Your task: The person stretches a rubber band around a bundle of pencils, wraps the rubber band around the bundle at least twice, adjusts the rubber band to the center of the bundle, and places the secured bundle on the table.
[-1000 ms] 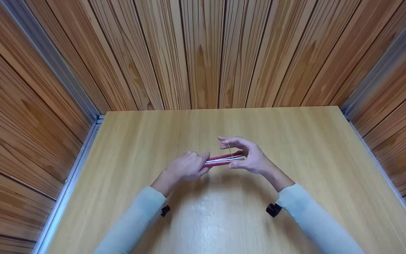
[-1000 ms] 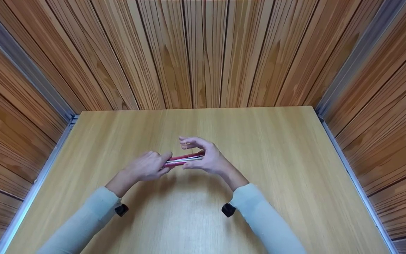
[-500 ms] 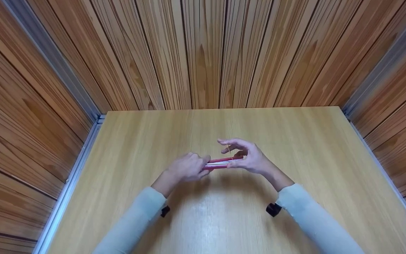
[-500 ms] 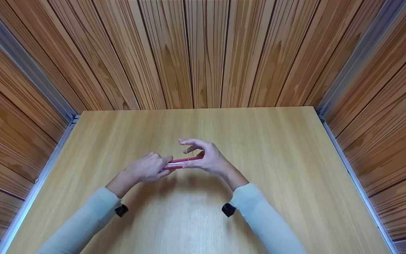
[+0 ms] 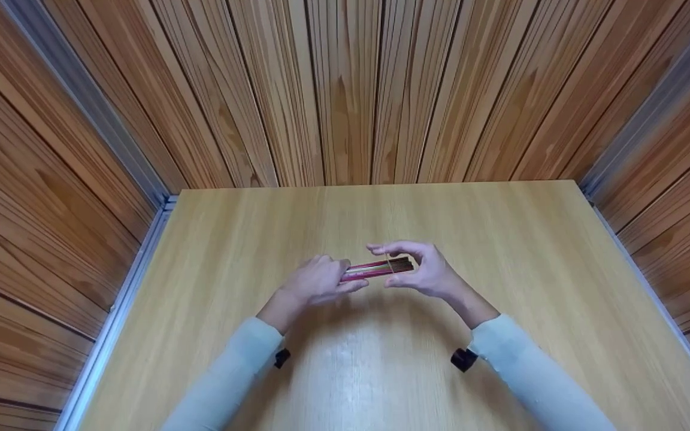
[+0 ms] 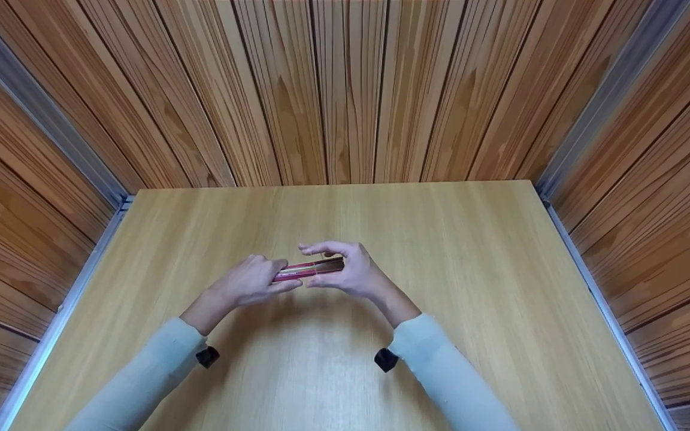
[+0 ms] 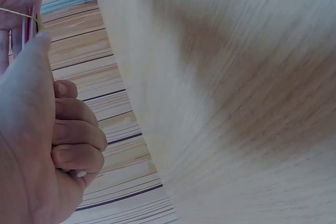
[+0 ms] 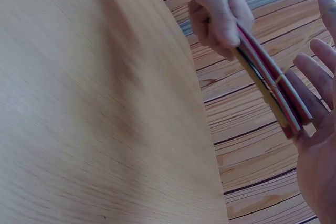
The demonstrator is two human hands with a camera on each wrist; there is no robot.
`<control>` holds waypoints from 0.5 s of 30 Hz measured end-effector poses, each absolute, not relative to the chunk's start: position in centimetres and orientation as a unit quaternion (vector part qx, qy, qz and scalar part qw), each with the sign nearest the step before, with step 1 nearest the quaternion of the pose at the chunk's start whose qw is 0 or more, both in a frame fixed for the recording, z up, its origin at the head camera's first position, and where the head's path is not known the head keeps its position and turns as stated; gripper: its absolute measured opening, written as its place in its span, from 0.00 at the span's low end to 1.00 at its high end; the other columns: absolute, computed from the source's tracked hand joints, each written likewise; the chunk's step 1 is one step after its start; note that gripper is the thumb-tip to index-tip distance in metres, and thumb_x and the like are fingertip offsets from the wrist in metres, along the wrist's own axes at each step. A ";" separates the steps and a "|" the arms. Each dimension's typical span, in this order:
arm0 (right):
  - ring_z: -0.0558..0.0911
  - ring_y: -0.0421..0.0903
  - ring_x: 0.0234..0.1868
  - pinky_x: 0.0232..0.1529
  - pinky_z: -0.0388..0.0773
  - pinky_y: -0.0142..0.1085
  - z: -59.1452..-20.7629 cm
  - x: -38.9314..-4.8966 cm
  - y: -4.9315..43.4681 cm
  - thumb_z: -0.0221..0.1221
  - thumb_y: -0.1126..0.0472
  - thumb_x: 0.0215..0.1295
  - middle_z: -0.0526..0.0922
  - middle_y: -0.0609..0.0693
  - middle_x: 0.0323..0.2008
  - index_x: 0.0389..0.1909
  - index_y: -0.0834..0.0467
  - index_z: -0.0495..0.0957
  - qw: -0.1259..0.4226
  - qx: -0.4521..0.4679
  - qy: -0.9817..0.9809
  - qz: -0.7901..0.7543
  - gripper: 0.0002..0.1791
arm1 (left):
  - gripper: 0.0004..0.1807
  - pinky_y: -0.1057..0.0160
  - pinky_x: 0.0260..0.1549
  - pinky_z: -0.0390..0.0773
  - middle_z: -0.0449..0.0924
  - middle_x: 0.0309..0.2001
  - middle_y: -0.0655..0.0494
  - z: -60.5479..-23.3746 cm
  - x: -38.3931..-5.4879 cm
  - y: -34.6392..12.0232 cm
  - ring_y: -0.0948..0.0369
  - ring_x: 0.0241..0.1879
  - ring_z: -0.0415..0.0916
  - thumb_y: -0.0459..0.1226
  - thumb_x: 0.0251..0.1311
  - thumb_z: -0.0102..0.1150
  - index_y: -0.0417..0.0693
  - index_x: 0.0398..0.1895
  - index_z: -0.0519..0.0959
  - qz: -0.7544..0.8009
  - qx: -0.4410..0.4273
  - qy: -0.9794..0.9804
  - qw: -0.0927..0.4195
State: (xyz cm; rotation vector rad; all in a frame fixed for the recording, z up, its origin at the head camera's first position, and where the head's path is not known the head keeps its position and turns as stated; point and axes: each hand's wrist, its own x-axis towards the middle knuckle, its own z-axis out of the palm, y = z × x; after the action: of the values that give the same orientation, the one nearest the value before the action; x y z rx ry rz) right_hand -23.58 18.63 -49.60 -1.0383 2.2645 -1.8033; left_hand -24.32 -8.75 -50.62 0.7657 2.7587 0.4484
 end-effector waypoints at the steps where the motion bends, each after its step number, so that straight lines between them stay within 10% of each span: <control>1: 0.86 0.33 0.70 0.70 0.77 0.30 -49.6 -23.6 18.6 0.82 0.59 0.63 0.88 0.65 0.67 0.62 0.69 0.86 0.032 -0.340 0.734 -0.587 0.31 | 0.37 0.64 0.27 0.68 0.76 0.28 0.57 -50.6 -24.3 -8.8 0.60 0.24 0.70 0.69 0.79 0.54 0.43 0.54 0.85 0.157 0.260 0.945 0.120; 15: 0.92 0.50 0.65 0.73 0.81 0.32 -49.2 -22.2 16.6 0.85 0.74 0.48 0.93 0.67 0.56 0.54 0.65 0.92 -0.072 -0.492 0.684 -0.533 0.28 | 0.34 0.62 0.26 0.67 0.72 0.26 0.58 -50.8 -25.3 -9.5 0.61 0.23 0.67 0.68 0.83 0.49 0.47 0.46 0.83 0.243 0.178 0.943 0.144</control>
State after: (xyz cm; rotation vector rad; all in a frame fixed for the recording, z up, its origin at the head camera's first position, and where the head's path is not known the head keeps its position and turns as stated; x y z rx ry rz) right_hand -22.16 16.62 -49.17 -1.6223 2.2543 -1.7554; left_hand -25.34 -9.54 -50.85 0.5140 2.7176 0.7003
